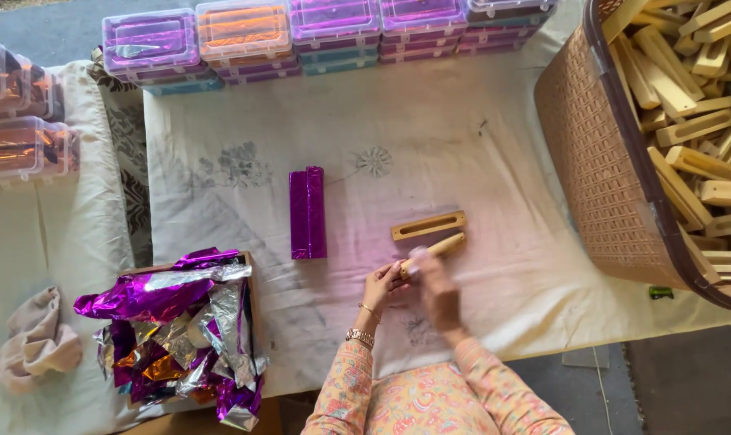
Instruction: The person wraps a small wooden object in purple foil, folding the edges to create a neat package. They then pick up another wooden object from a basket and wipe it with a cloth.
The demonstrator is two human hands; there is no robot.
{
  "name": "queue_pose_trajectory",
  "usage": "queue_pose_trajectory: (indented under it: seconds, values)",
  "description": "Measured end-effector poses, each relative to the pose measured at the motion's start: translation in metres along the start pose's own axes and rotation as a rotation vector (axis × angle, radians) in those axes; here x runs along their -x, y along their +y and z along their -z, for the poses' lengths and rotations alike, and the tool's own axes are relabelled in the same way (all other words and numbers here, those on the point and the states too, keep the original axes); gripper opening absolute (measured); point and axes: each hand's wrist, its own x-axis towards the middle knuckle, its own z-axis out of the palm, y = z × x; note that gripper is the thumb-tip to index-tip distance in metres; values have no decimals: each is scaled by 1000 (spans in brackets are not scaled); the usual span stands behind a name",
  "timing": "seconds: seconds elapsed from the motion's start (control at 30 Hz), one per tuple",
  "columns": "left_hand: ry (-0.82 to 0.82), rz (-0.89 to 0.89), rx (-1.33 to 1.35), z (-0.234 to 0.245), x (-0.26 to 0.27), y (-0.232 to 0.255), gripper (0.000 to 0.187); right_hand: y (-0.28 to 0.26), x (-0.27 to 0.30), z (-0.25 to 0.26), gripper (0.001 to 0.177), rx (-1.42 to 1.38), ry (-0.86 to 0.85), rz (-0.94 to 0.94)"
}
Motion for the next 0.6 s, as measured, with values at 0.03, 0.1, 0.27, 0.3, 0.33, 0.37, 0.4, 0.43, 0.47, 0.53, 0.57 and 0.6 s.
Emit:
queue_pose_trajectory:
  seconds: [0.03,0.1,0.27,0.3,0.33,0.37,0.4,0.43,0.47,0.53,0.57,0.6]
  values:
    - [17,-43,-58,17,-15,-22,39,-20,6,-3,44,-90,-42,142]
    - [-9,-40,-41,15,-6,-13,38,-10,7,-2,33,-76,-79,170]
    - [16,39,26,-32,36,50,37,45,-19,15,17,-26,-66,-50]
    - [18,39,48,-34,38,52,37,48,-17,13,15,0,-61,-114]
    - [21,38,70,-35,39,55,37,51,-15,10,13,26,-55,-178]
    - [21,39,69,-34,37,53,37,42,-7,2,13,26,-55,-179]
    - [21,36,74,-33,35,52,37,34,1,-7,18,-6,-62,-119]
    - [22,30,82,-32,32,51,37,25,7,-16,24,-39,-70,-54]
    - [23,27,83,-19,16,34,37,5,3,-10,24,-40,-70,-52]
    - [-8,-101,84,10,-9,-5,37,-38,1,2,43,-97,-68,250]
    - [-5,-101,81,4,-3,4,37,-30,-4,8,43,-100,-67,248]
    - [-18,-50,98,-3,3,13,39,-22,-9,15,44,-136,-153,85]
